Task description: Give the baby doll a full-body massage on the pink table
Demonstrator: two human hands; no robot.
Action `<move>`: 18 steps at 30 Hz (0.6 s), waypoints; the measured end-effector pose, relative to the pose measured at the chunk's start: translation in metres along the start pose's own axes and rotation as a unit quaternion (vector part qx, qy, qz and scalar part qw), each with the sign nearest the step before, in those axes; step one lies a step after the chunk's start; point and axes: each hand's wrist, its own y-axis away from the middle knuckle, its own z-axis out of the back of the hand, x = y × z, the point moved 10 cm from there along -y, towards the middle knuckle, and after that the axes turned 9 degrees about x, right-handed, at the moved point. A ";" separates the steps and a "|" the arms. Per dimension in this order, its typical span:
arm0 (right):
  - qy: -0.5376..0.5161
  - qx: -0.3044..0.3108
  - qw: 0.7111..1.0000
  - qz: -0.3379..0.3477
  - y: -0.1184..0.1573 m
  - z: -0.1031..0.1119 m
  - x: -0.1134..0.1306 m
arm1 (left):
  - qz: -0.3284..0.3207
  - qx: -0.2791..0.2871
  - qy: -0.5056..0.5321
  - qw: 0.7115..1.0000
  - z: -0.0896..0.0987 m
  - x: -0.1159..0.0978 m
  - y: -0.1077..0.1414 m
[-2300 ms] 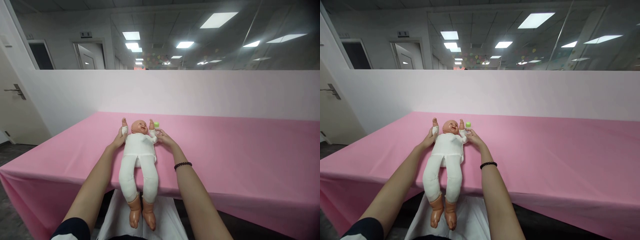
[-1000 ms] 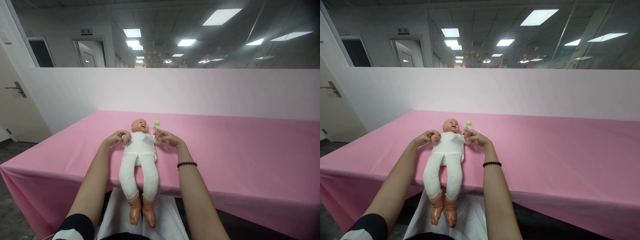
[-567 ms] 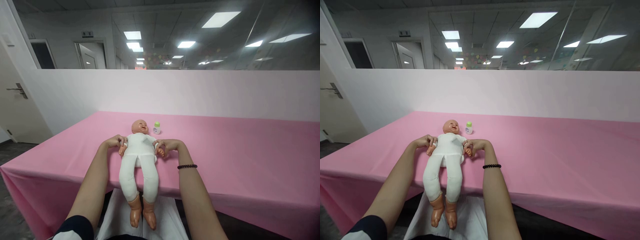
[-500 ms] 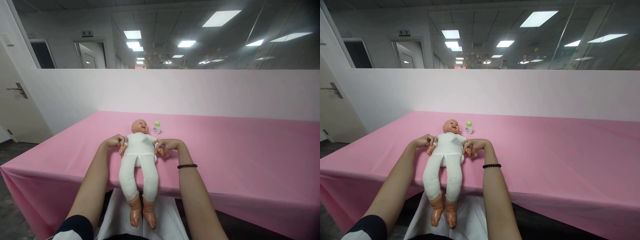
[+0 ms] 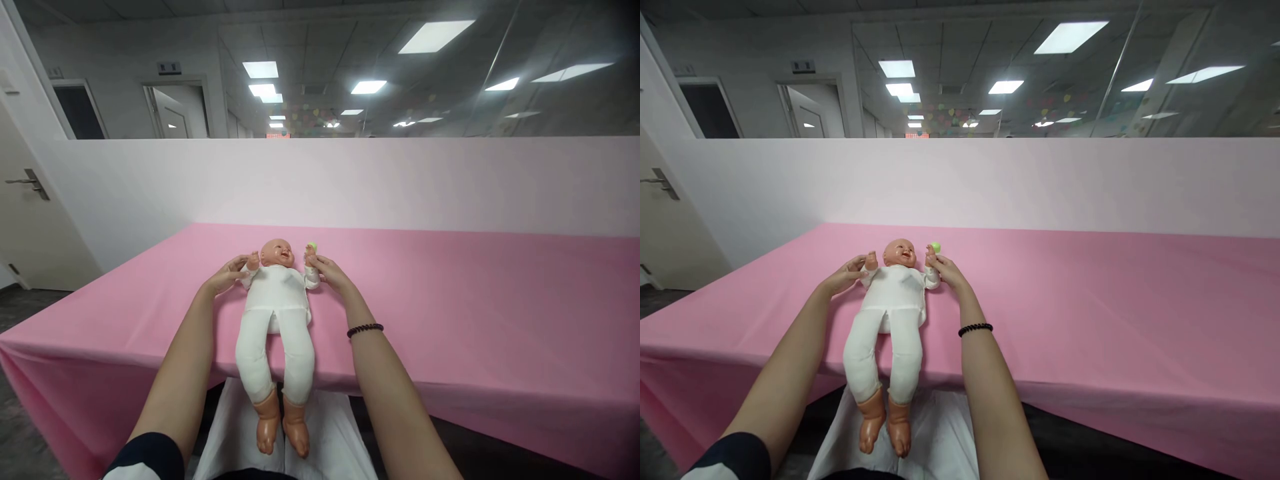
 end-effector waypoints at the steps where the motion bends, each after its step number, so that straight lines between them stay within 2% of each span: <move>1: 0.017 -0.030 0.999 0.004 -0.004 0.001 -0.003 | -0.016 -0.031 -0.008 0.999 0.005 -0.003 -0.001; 6: 0.106 -0.128 0.986 0.001 -0.013 0.002 -0.017 | -0.030 -0.151 -0.049 0.987 0.025 -0.005 -0.002; 8: 0.141 -0.150 0.979 -0.009 -0.011 0.003 -0.019 | -0.007 -0.182 -0.076 0.980 0.029 0.001 -0.001; 10: 0.179 -0.146 0.973 -0.012 -0.010 -0.001 -0.018 | 0.032 -0.208 -0.119 0.970 0.033 0.012 -0.002; 14: 0.242 -0.111 0.964 0.002 -0.012 -0.012 -0.013 | 0.099 -0.211 -0.216 0.948 0.039 0.038 -0.008; 18: 0.275 -0.116 0.954 -0.001 -0.012 -0.015 -0.012 | 0.136 -0.202 -0.267 0.932 0.044 0.054 -0.013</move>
